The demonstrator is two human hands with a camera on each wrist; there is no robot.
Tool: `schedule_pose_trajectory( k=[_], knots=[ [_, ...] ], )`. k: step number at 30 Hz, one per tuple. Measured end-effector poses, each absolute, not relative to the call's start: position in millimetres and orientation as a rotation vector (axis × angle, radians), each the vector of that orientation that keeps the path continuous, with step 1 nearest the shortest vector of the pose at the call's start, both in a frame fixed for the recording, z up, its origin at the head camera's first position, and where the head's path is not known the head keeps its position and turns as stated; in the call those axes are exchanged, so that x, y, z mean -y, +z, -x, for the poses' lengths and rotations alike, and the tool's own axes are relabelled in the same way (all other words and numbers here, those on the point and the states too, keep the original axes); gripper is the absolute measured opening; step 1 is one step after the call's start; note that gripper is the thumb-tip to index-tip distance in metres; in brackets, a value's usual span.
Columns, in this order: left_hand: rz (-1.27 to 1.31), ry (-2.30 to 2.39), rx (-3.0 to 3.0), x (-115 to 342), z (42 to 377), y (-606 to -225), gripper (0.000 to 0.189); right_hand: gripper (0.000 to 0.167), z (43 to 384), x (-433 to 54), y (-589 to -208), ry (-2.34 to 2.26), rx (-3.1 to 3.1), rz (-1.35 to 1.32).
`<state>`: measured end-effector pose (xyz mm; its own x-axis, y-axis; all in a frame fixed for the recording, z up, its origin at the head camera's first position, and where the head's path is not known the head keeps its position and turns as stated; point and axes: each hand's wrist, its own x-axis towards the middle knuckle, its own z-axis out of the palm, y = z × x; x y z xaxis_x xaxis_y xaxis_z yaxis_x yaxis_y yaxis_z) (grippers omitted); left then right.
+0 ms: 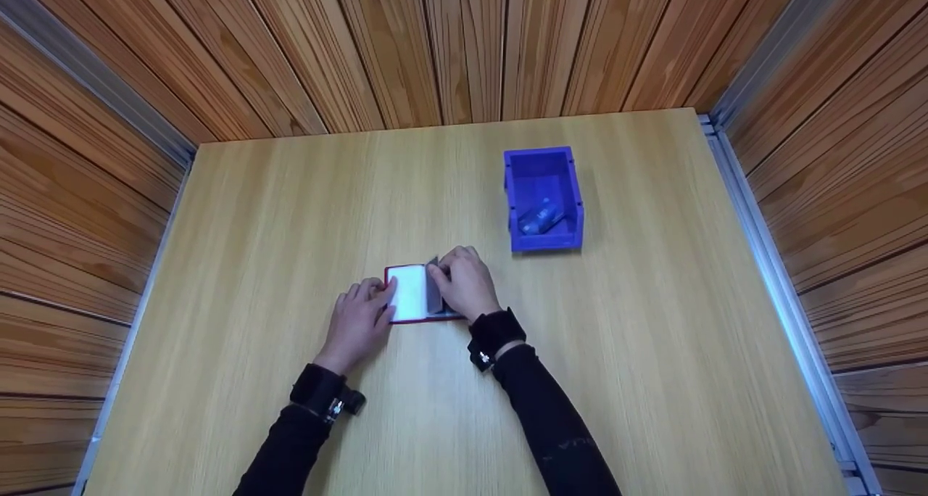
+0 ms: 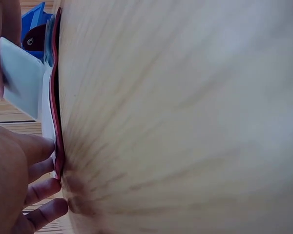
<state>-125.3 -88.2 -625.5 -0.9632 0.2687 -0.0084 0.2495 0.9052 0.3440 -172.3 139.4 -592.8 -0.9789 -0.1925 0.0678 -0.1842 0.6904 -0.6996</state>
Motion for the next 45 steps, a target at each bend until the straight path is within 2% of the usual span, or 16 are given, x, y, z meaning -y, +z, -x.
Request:
schedule_pose_trajectory(
  k=[15,27,34,45],
  knots=[
    [-0.336,0.734,-2.958,92,125,-626,0.053,0.031,164,-128,-596,-1.284,-2.782,0.406],
    [-0.288,0.786,-2.959,96,124,-628,0.06,0.032,156,-123,-603,-0.95,-2.77,0.674],
    [-0.322,0.839,-2.974,97,123,-627,0.052,0.03,154,-121,-608,-0.881,-2.821,0.727],
    [-0.376,0.678,-2.979,93,126,-628,0.053,0.028,155,-121,-609,-0.842,-2.845,0.784]
  ],
)
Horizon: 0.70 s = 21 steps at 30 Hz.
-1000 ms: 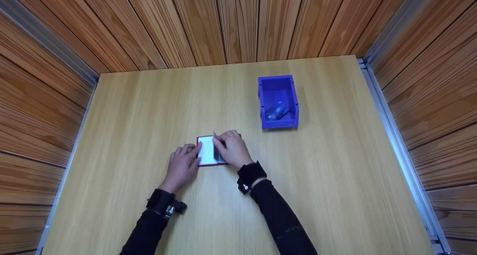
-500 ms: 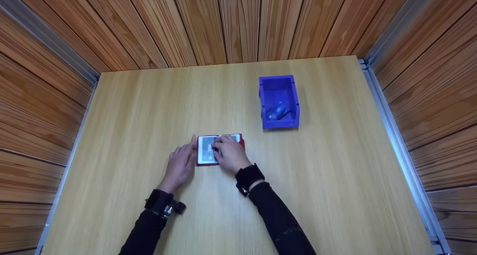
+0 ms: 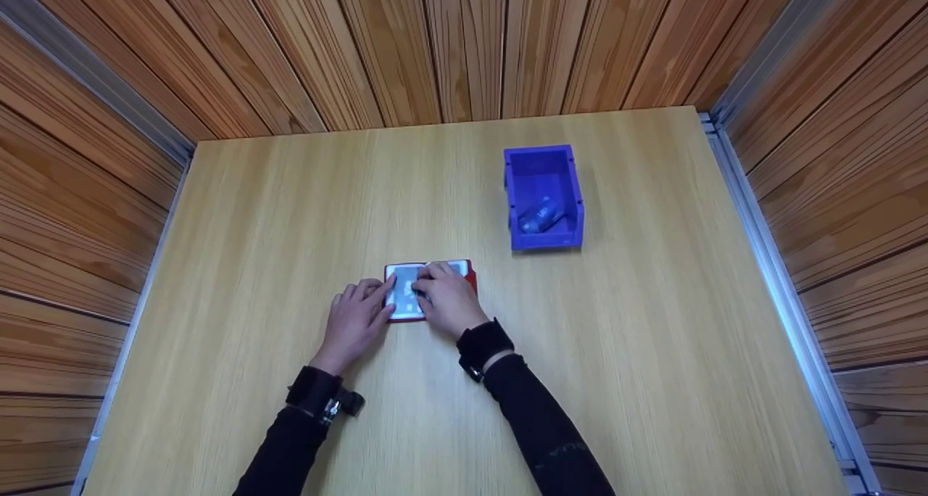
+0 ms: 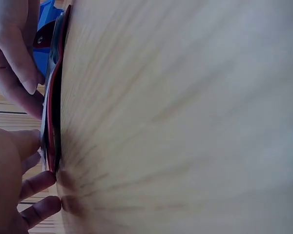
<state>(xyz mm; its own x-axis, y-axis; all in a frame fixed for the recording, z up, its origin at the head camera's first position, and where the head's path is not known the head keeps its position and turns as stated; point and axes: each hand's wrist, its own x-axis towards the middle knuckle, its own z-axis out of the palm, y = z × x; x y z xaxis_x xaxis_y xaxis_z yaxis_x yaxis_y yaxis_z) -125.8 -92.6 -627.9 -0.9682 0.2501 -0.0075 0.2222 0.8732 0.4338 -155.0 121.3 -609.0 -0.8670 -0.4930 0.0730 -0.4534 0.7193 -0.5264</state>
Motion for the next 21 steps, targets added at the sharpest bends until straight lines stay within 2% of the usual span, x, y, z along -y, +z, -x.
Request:
schedule_pose_trajectory(
  k=[15,21],
  knots=[
    [-0.368,0.596,-2.976,89.1,125.8,-625.7,0.054,0.031,155.7,-123.2,-606.8,-1.048,-2.775,0.534],
    [-0.376,0.605,-2.989,88.7,125.5,-625.1,0.053,0.017,157.4,-125.8,-608.1,-1.123,-2.862,0.436]
  ],
)
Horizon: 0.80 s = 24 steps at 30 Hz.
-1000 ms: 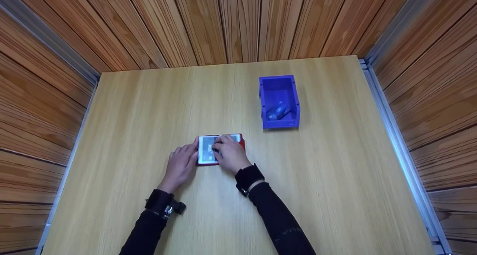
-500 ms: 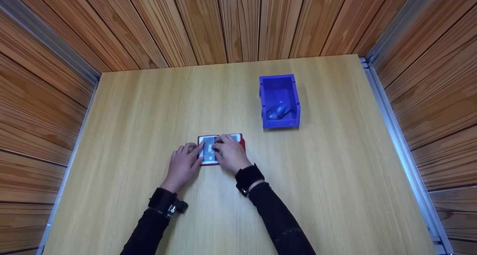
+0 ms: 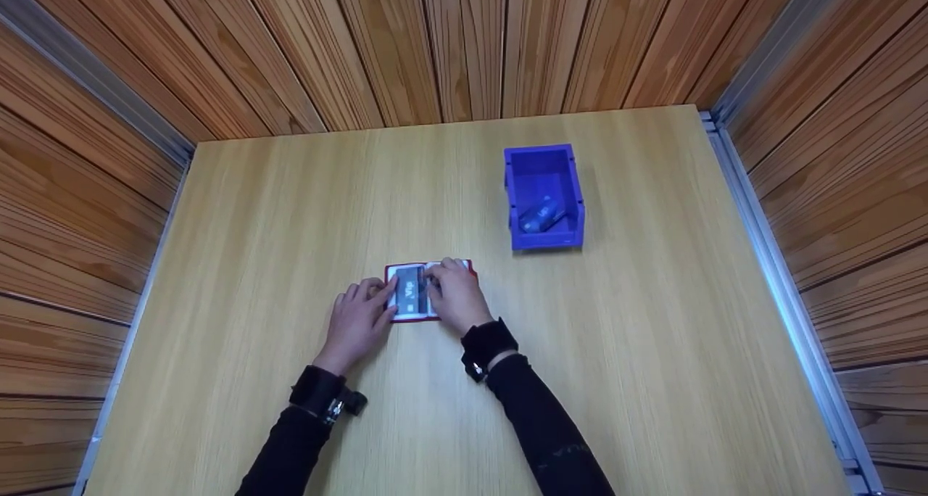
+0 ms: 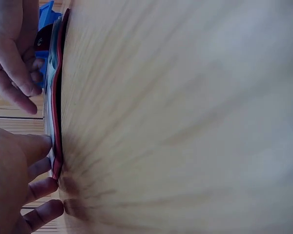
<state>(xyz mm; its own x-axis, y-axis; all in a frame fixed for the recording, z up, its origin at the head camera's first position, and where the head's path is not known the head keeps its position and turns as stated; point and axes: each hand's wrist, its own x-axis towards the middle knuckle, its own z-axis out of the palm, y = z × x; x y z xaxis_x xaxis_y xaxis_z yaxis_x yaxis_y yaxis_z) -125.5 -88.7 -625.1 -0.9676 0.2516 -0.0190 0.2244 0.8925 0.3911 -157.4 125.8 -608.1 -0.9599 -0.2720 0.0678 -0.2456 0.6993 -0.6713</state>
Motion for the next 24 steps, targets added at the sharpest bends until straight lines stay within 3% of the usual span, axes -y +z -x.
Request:
schedule_pose_trajectory(
  k=[4,12,24],
  knots=[
    [-0.374,0.608,-2.987,89,125,-624,0.053,0.005,159,-128,-606,-1.07,-2.926,0.357],
    [-0.367,0.61,-2.977,89,125,-623,0.053,0.009,162,-129,-600,-1.02,-2.881,0.155],
    [-0.354,0.6,-2.972,88,124,-621,0.053,0.013,163,-129,-598,-1.025,-2.86,0.135]
  ],
)
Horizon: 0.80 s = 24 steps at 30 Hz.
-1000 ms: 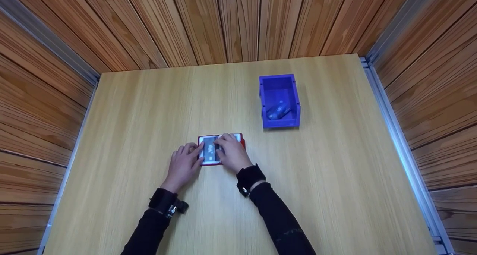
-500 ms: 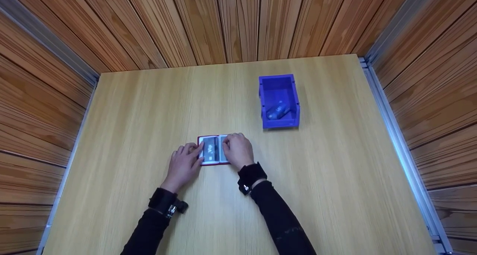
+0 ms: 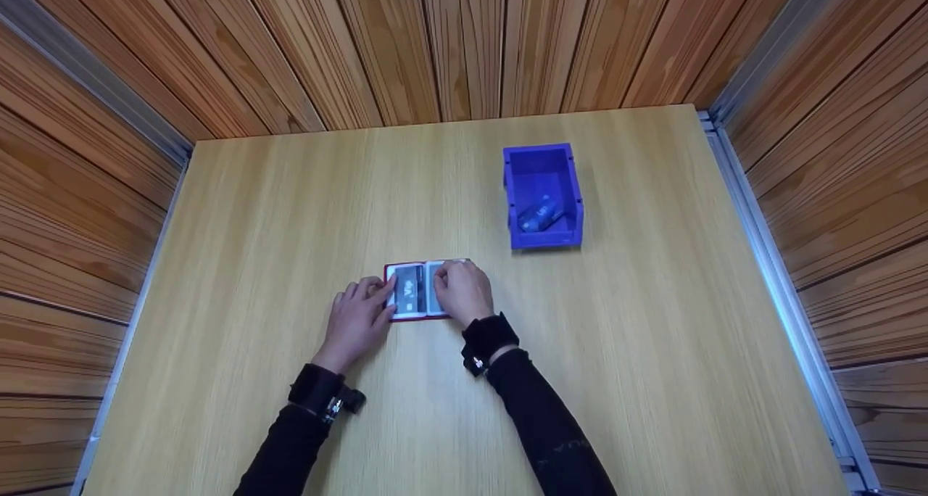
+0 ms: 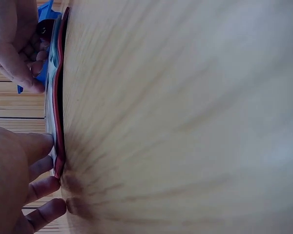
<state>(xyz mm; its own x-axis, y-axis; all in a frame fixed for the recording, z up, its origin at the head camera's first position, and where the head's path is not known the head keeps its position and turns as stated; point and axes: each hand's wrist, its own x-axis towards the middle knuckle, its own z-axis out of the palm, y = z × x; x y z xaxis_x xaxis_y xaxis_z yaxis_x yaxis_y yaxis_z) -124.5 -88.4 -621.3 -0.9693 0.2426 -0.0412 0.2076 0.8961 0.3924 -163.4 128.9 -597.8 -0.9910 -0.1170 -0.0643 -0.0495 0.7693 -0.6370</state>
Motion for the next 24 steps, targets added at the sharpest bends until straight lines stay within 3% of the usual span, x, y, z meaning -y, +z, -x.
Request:
schedule_pose_trajectory(
  k=[15,24],
  knots=[
    [-0.351,0.639,-2.978,88,126,-622,0.053,0.017,159,-105,-593,-1.432,-2.335,-0.207],
    [-0.328,0.608,-2.945,86,126,-623,0.054,0.019,163,-97,-596,-1.372,-2.332,-0.413]
  ],
)
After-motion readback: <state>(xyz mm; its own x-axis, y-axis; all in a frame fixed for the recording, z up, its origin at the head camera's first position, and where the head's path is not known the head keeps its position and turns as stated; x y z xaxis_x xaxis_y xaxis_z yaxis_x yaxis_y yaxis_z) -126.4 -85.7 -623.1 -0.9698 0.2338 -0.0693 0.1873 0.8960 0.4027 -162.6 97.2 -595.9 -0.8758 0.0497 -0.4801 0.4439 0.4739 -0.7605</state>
